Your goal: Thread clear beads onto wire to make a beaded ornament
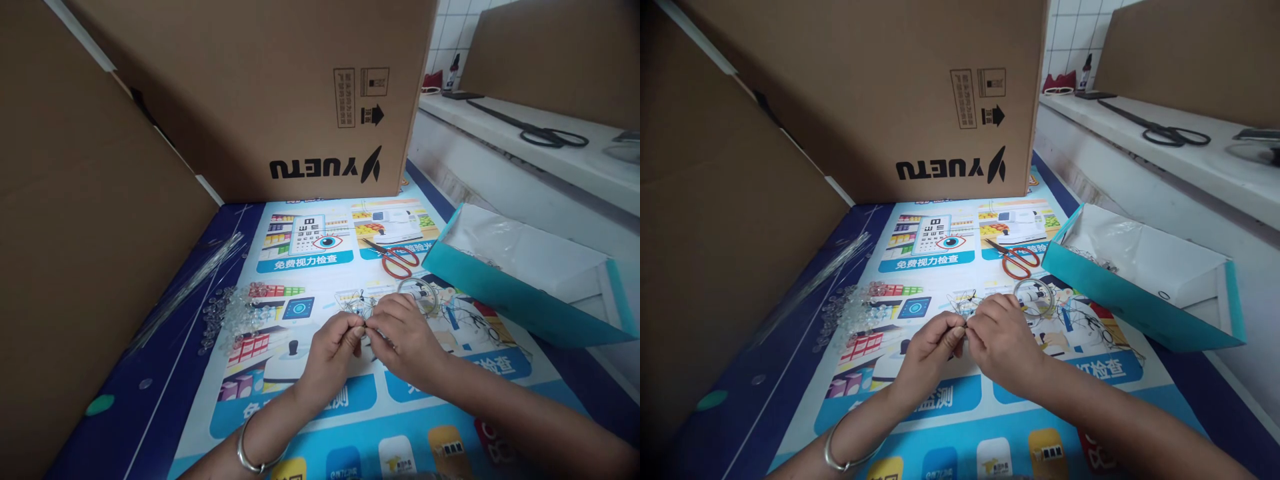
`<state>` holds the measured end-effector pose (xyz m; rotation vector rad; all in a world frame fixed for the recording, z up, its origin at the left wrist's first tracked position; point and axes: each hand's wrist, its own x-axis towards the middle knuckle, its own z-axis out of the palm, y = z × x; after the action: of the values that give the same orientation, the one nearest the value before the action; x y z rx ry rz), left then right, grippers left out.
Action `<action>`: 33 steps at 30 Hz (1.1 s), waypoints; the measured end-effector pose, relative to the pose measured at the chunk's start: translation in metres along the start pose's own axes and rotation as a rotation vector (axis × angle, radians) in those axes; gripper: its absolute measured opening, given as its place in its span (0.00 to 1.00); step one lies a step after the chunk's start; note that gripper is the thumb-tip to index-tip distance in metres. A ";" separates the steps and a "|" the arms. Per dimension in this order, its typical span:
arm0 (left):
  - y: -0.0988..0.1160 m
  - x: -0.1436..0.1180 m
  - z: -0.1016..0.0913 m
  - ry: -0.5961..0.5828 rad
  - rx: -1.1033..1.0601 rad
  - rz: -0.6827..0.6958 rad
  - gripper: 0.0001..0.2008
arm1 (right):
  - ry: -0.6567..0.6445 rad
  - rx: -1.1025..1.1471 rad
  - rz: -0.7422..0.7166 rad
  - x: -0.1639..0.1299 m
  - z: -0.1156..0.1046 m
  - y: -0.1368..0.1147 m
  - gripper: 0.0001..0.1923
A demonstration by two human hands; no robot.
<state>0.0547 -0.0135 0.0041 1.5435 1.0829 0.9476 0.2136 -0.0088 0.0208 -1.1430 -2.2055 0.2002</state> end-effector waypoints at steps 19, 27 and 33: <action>-0.005 -0.001 0.003 0.065 0.486 0.007 0.06 | 0.032 0.348 0.182 0.003 0.007 0.007 0.08; 0.000 0.001 0.000 0.011 0.503 0.060 0.15 | 0.011 0.064 -0.041 0.006 0.000 0.008 0.07; 0.005 0.004 -0.004 -0.051 0.607 0.134 0.11 | -0.037 -0.058 -0.070 0.007 -0.008 0.006 0.07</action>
<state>0.0531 -0.0092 0.0095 2.1405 1.3164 0.6889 0.2198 -0.0004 0.0283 -1.0998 -2.2929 0.1288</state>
